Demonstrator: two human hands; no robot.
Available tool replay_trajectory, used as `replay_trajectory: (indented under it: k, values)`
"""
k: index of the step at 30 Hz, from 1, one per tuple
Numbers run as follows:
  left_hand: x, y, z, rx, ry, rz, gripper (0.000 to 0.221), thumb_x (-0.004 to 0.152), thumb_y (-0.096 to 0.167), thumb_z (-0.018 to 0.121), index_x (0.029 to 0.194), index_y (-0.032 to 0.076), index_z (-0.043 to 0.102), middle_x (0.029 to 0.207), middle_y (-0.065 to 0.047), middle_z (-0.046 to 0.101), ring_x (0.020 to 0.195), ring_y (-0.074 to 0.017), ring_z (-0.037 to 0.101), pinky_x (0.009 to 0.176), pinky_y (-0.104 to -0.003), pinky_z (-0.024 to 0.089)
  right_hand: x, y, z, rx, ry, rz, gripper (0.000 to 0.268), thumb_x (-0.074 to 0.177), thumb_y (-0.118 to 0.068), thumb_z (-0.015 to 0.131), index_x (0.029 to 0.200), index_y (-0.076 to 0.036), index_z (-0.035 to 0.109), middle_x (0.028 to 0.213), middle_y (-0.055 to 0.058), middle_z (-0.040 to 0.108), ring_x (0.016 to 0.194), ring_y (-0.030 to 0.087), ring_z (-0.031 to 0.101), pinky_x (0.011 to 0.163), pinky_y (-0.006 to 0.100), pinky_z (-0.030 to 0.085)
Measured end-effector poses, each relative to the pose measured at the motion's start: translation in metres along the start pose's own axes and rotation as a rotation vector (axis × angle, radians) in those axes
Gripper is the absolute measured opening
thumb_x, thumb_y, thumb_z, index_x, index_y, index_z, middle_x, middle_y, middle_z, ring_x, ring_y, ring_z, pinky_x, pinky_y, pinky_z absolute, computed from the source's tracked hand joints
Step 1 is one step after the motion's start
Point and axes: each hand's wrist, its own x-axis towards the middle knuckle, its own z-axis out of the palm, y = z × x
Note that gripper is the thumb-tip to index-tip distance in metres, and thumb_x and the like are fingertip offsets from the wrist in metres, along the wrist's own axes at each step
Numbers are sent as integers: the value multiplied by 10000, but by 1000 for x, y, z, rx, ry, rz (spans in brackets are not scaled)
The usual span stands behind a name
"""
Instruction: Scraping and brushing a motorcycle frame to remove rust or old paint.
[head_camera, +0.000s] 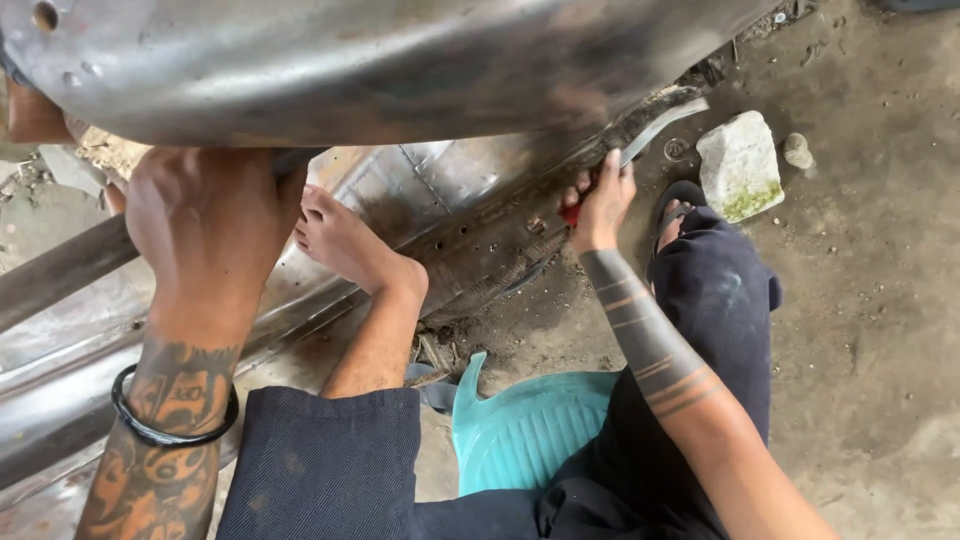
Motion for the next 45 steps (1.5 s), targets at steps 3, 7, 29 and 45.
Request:
replay_trajectory:
  k: [3,7,29,45]
  values:
    - [-2,0,4,69,-24,1,577,1249,595,777,765,292,696,598,104,557,497,-86,506,396,-247,415,-17,6,-7,-113,-75,-12,275,1052,-379,473,928,-137,427,612,-40,473,399,110,438,325,276,408]
    - [-3,-2,8,97,41,26,549,1239,566,769,765,310,664,612,86,530,536,-123,545,430,-273,397,-1,-9,-3,-94,-91,-43,301,1053,-364,452,861,-144,378,621,-5,424,428,127,378,356,294,351]
    - [-5,-7,15,138,16,36,510,1199,614,810,814,303,691,645,69,528,568,-158,553,456,-285,385,-23,4,5,-147,-55,-15,335,1032,-461,465,954,-137,434,628,-32,503,414,103,462,348,253,463]
    - [-9,-10,19,251,-31,66,693,1336,776,648,798,339,656,659,92,514,571,-115,526,506,-253,346,0,11,-6,-152,-37,-156,285,1062,-384,450,943,-127,475,625,-37,518,436,91,466,386,237,457]
